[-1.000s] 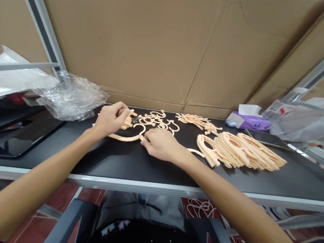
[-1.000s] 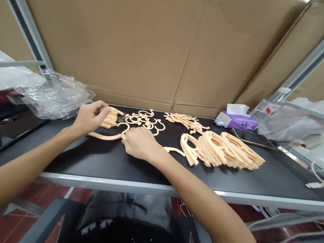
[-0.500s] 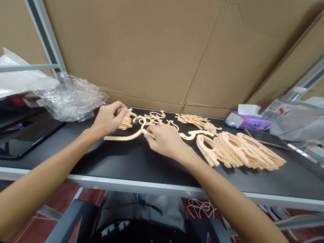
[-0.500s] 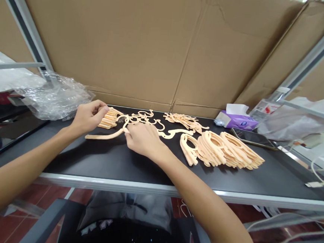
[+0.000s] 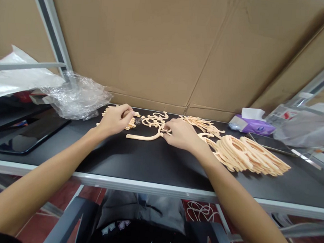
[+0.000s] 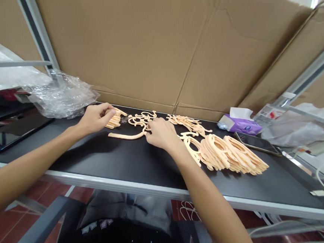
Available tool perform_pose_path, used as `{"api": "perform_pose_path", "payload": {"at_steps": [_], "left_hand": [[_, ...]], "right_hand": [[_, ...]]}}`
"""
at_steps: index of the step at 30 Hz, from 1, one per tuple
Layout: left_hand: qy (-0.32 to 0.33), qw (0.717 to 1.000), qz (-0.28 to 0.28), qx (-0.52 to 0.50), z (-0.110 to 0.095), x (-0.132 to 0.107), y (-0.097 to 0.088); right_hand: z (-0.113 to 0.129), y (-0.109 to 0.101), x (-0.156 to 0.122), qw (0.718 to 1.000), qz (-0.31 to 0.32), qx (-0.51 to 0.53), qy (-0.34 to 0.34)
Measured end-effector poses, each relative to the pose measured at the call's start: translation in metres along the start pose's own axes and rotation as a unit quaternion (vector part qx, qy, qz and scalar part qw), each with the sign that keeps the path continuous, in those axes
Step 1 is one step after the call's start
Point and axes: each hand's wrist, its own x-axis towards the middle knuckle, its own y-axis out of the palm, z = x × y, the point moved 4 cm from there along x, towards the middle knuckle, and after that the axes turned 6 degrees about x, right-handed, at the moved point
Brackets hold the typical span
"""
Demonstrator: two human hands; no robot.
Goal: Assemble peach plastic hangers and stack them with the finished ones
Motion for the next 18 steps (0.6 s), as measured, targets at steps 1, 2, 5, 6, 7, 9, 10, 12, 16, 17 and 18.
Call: {"api": "perform_pose_path", "payload": {"at_steps": [1, 2, 5, 6, 7, 9, 10, 12, 16, 17, 18], "left_hand": [[0.002, 1.0, 0.004, -0.001, 0.0, 0.0, 0.001], [0.005, 1.0, 0.009, -0.003, 0.0, 0.0, 0.001], [0.03, 0.999, 0.022, -0.012, -0.001, -0.001, 0.004], [0.039, 0.999, 0.024, -0.014, -0.001, -0.001, 0.005], [0.046, 0.998, 0.027, -0.015, -0.002, -0.002, 0.006], [0.053, 0.998, 0.03, -0.017, -0.002, -0.003, 0.007], [0.055, 0.998, 0.031, -0.018, -0.002, -0.003, 0.007], [0.057, 0.997, 0.039, -0.024, -0.002, -0.004, 0.009], [0.057, 0.996, 0.058, -0.042, -0.003, -0.004, 0.011], [0.057, 0.995, 0.062, -0.046, -0.004, -0.005, 0.012], [0.057, 0.995, 0.066, -0.051, -0.005, -0.005, 0.012]], "right_hand": [[0.003, -0.001, 0.0, 0.999, -0.027, 0.017, -0.018], [0.008, 0.0, 0.0, 0.997, -0.05, 0.04, -0.041], [0.032, 0.01, -0.002, 0.981, -0.079, 0.111, -0.139], [0.041, 0.015, -0.003, 0.974, -0.081, 0.125, -0.171], [0.05, 0.02, -0.005, 0.968, -0.079, 0.133, -0.199], [0.063, 0.03, -0.007, 0.963, -0.047, 0.133, -0.228], [0.067, 0.035, -0.008, 0.965, -0.027, 0.127, -0.23], [0.069, 0.04, -0.009, 0.968, 0.001, 0.112, -0.224], [0.063, 0.041, -0.009, 0.974, -0.016, 0.1, -0.203], [0.062, 0.041, -0.008, 0.975, -0.025, 0.102, -0.197], [0.061, 0.041, -0.008, 0.975, -0.034, 0.104, -0.194]]}}
